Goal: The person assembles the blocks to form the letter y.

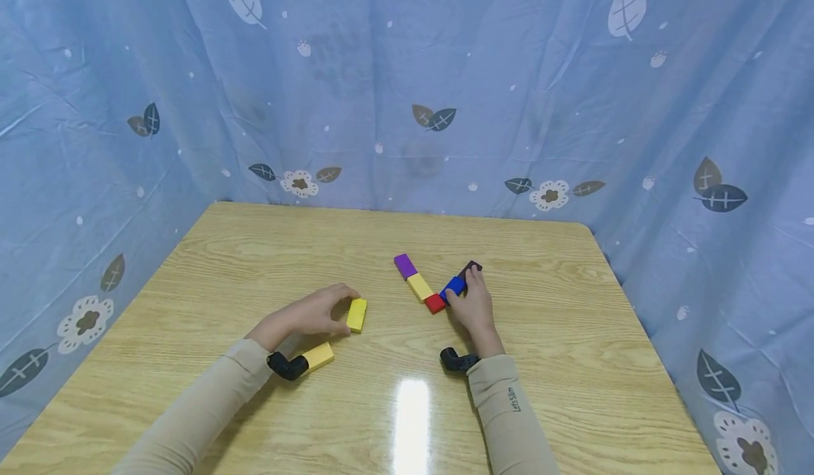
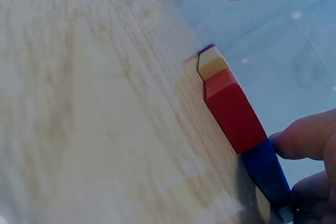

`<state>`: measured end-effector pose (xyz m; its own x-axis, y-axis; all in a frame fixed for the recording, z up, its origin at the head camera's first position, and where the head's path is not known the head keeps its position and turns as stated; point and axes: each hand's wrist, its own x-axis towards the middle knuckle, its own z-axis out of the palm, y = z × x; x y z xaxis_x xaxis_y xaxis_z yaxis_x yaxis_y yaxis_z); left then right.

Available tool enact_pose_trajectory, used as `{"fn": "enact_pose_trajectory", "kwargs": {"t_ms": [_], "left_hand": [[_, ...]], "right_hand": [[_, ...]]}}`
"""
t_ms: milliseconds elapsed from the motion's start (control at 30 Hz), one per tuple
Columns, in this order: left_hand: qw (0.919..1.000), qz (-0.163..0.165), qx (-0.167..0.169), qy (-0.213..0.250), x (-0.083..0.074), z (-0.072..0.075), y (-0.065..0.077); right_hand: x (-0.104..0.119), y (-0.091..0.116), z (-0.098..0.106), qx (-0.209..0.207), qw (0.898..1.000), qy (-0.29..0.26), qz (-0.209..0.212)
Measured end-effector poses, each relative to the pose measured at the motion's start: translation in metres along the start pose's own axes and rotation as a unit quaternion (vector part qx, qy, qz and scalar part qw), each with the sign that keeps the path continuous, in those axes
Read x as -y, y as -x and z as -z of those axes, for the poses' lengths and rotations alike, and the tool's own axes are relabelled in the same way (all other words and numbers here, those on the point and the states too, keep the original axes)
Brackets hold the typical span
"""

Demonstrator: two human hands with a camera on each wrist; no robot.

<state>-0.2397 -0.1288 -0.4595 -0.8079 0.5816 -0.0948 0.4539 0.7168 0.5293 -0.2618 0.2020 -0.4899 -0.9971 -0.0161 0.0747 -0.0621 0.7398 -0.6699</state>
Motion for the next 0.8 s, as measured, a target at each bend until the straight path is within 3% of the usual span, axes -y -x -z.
{"fn": "enact_pose_trajectory", "kwargs": {"t_ms": [367, 600, 800], "left_hand": [[0.9997, -0.017, 0.017, -0.005, -0.009, 0.009, -0.003], [0.9981, -0.027, 0.052, -0.019, -0.025, 0.013, -0.018], [0.9946, -0.041, 0.084, -0.045, -0.040, 0.007, -0.038]], "right_hand": [[0.000, 0.001, 0.001, 0.002, 1.000, -0.002, -0.007], [0.000, 0.002, 0.000, -0.002, 1.000, 0.002, -0.004], [0.001, 0.001, -0.001, -0.002, 1.000, 0.002, -0.005]]}}
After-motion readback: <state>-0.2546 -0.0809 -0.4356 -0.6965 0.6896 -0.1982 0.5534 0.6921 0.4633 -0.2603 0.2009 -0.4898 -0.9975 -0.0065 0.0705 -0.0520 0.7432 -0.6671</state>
